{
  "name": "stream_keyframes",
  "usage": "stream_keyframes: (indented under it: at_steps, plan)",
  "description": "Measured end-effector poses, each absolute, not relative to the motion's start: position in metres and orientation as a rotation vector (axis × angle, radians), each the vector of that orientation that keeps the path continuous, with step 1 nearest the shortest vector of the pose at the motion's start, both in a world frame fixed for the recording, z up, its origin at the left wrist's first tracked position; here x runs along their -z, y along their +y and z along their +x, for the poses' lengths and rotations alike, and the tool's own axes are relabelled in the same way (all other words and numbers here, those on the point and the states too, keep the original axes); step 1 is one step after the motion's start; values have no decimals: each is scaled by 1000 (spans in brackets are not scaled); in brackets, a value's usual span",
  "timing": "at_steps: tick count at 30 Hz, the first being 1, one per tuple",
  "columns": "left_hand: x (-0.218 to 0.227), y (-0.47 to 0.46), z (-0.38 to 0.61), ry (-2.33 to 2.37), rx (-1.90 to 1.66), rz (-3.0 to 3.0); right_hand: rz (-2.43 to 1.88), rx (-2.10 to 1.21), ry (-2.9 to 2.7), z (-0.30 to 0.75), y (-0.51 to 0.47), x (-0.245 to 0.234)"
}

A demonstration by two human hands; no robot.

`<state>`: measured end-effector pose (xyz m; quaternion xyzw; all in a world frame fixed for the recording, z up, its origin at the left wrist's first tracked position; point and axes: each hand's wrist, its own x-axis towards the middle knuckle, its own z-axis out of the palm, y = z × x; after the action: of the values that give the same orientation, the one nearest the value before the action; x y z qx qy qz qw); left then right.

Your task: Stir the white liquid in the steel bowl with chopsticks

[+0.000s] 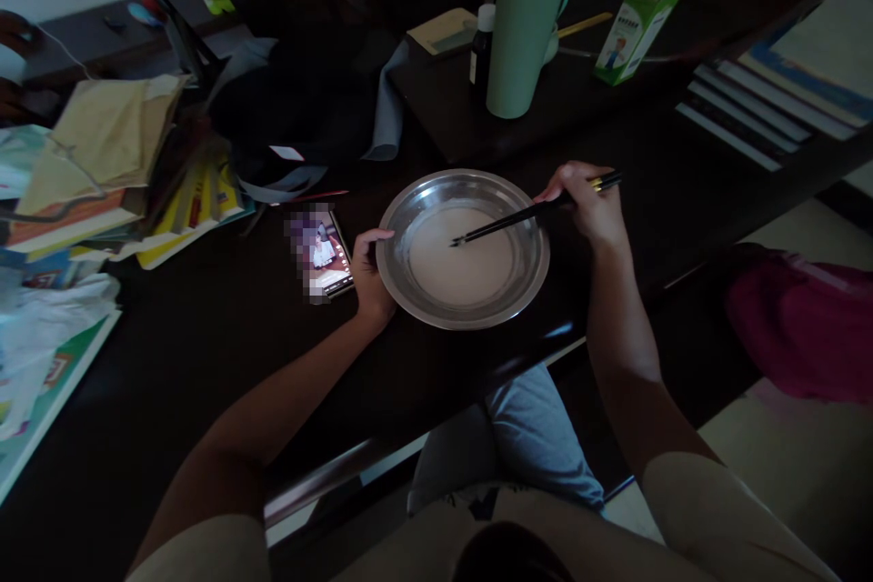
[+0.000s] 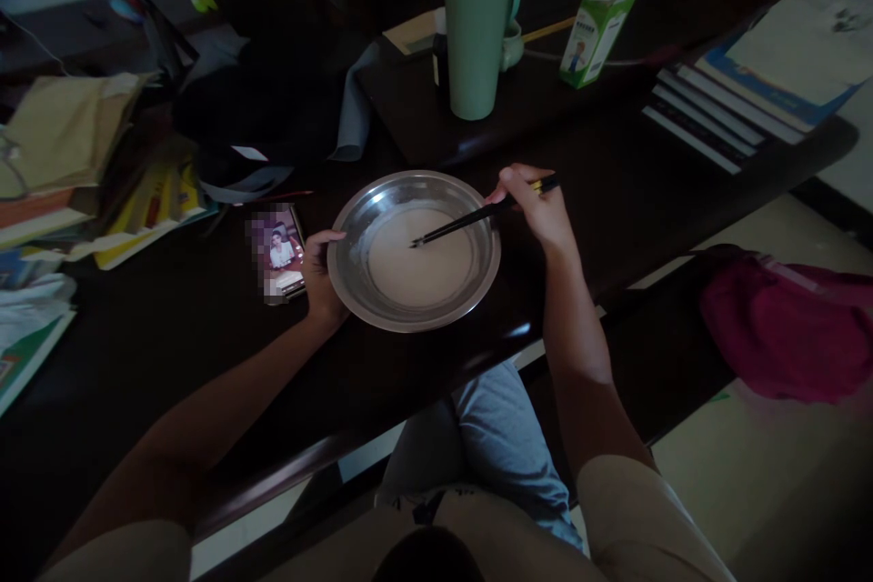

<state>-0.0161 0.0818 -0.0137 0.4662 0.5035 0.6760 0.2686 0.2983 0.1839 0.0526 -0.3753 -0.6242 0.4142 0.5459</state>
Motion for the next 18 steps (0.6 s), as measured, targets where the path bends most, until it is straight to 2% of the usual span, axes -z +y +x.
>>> stream_keyframes:
  at_steps: [8,15,18]
  plan:
    - [16,83,-16,1369,-1831,1260,-828,-1130,-1611,295,176,-57]
    - [14,82,-15,1374,-1814,1269,-924,-997,-1422,297,184,-54]
    - [13,81,-15,1379,-1806,1269,-907,-1056,-1404,297,183,-52]
